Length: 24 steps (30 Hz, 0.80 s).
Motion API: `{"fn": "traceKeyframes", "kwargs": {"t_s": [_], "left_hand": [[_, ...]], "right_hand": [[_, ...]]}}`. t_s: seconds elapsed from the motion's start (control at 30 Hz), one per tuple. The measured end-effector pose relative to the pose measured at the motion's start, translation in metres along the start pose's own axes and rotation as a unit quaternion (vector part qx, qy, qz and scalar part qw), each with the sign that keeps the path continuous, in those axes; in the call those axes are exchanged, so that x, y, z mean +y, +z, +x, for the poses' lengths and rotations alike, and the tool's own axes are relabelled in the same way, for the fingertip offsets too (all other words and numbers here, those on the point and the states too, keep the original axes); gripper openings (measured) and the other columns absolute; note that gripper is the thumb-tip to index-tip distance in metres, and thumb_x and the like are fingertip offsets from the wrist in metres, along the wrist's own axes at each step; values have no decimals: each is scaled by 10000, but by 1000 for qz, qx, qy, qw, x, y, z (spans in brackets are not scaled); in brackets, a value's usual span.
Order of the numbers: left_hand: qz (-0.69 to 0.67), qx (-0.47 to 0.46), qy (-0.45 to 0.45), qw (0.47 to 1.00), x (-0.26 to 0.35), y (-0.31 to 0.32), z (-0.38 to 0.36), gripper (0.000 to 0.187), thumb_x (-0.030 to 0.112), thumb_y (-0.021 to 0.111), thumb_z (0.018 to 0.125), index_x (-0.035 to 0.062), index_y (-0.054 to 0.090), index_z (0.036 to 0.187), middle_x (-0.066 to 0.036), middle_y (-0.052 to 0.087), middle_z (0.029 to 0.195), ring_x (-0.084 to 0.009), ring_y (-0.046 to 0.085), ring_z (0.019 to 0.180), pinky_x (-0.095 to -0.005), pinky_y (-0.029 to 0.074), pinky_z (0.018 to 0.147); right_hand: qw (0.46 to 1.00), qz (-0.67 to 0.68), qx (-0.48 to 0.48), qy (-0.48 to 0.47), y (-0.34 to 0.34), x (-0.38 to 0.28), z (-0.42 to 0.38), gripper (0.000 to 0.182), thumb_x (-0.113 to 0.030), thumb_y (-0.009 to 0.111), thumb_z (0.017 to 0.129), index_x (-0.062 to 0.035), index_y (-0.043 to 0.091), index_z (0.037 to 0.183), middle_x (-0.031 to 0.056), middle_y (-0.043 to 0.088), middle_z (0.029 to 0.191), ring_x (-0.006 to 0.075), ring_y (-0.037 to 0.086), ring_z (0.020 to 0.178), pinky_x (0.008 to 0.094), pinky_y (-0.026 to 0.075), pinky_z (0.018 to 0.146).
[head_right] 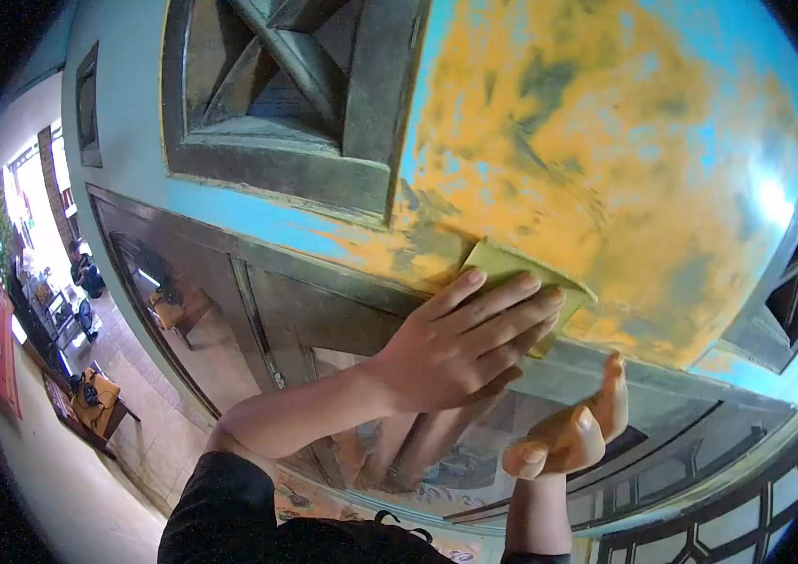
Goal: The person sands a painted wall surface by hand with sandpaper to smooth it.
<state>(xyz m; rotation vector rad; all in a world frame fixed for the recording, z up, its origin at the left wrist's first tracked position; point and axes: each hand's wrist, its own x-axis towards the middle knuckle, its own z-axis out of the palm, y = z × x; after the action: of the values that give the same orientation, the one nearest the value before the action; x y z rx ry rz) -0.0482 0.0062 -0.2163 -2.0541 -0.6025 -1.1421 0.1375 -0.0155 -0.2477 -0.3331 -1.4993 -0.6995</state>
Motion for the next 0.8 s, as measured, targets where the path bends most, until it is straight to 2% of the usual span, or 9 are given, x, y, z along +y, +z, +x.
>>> {"fn": "traceKeyframes", "kwargs": {"t_s": [0.17, 0.2, 0.3, 0.4, 0.5, 0.53, 0.67, 0.77, 0.8], "left_hand": [[-39, 3, -25, 999, 13, 1, 17, 545, 271, 629, 906, 95, 557, 1417, -76, 426, 1576, -240, 328, 1496, -472, 80, 1254], [-58, -1, -20, 998, 12, 1, 17, 642, 254, 596, 922, 66, 427, 1512, -119, 388, 1591, -279, 308, 1505, -495, 73, 1251], [-225, -57, -79, 969, 12, -15, 23, 725, 296, 522, 974, 23, 237, 1582, -156, 338, 1616, -322, 270, 1520, -517, 54, 1243], [-368, 5, -59, 928, 2, -13, 19, 788, 383, 413, 1027, 0, 36, 1604, -193, 279, 1638, -347, 219, 1535, -522, 19, 1234], [-473, 13, -42, 880, -5, -15, 17, 804, 469, 321, 1049, 5, -27, 1605, -208, 229, 1655, -340, 184, 1548, -506, -2, 1227], [-494, 10, -48, 868, -4, -17, 18, 847, 544, 286, 1045, 8, -57, 1605, -233, 205, 1655, -337, 155, 1555, -512, -14, 1220], [-548, 3, -52, 835, -7, -22, 19, 957, 689, 252, 1003, 26, -86, 1605, -248, 165, 1659, -344, 123, 1557, -516, -34, 1215], [-560, 0, -47, 827, -9, -20, 19, 997, 742, 241, 976, 50, -96, 1609, -242, 155, 1663, -337, 108, 1559, -493, -16, 1220], [-593, 0, -65, 802, -7, -21, 19, 1008, 756, 237, 968, 55, -101, 1609, -240, 153, 1664, -334, 104, 1560, -486, -6, 1222]], "right_hand": [[995, 100, -21, 7, 10, -5, 22, 577, -477, 419, 1031, -118, 348, 1477, 279, 372, 1496, 428, 454, 1362, 562, 379, 1131], [993, 113, -22, 18, 12, -7, 23, 610, -490, 432, 1030, -111, 330, 1496, 282, 362, 1512, 427, 439, 1382, 566, 370, 1138], [988, 145, -23, 41, 18, -13, 21, 638, -486, 452, 1032, -98, 302, 1516, 288, 349, 1527, 423, 414, 1409, 562, 350, 1150], [986, 158, -25, 52, 23, -17, 21, 616, -450, 462, 1039, -91, 302, 1513, 281, 343, 1530, 429, 396, 1415, 550, 332, 1157], [987, 122, -60, 88, 22, -14, 18, 610, -419, 477, 1038, -73, 301, 1508, 277, 338, 1530, 424, 400, 1409, 548, 331, 1156], [988, 109, -74, 87, 21, -14, 19, 609, -405, 489, 1035, -57, 305, 1500, 281, 334, 1527, 424, 407, 1400, 548, 329, 1155], [995, 58, -69, 39, 15, -24, 22, 597, -407, 464, 1033, -68, 315, 1502, 283, 351, 1518, 424, 409, 1403, 545, 355, 1146], [988, 151, -20, -22, 20, -35, 32, 595, -403, 445, 1031, -69, 315, 1507, 286, 352, 1519, 427, 406, 1409, 545, 362, 1147], [985, 168, -14, -44, 25, -36, 36, 606, -409, 436, 1032, -64, 309, 1514, 288, 353, 1521, 428, 406, 1412, 546, 356, 1153]]}}
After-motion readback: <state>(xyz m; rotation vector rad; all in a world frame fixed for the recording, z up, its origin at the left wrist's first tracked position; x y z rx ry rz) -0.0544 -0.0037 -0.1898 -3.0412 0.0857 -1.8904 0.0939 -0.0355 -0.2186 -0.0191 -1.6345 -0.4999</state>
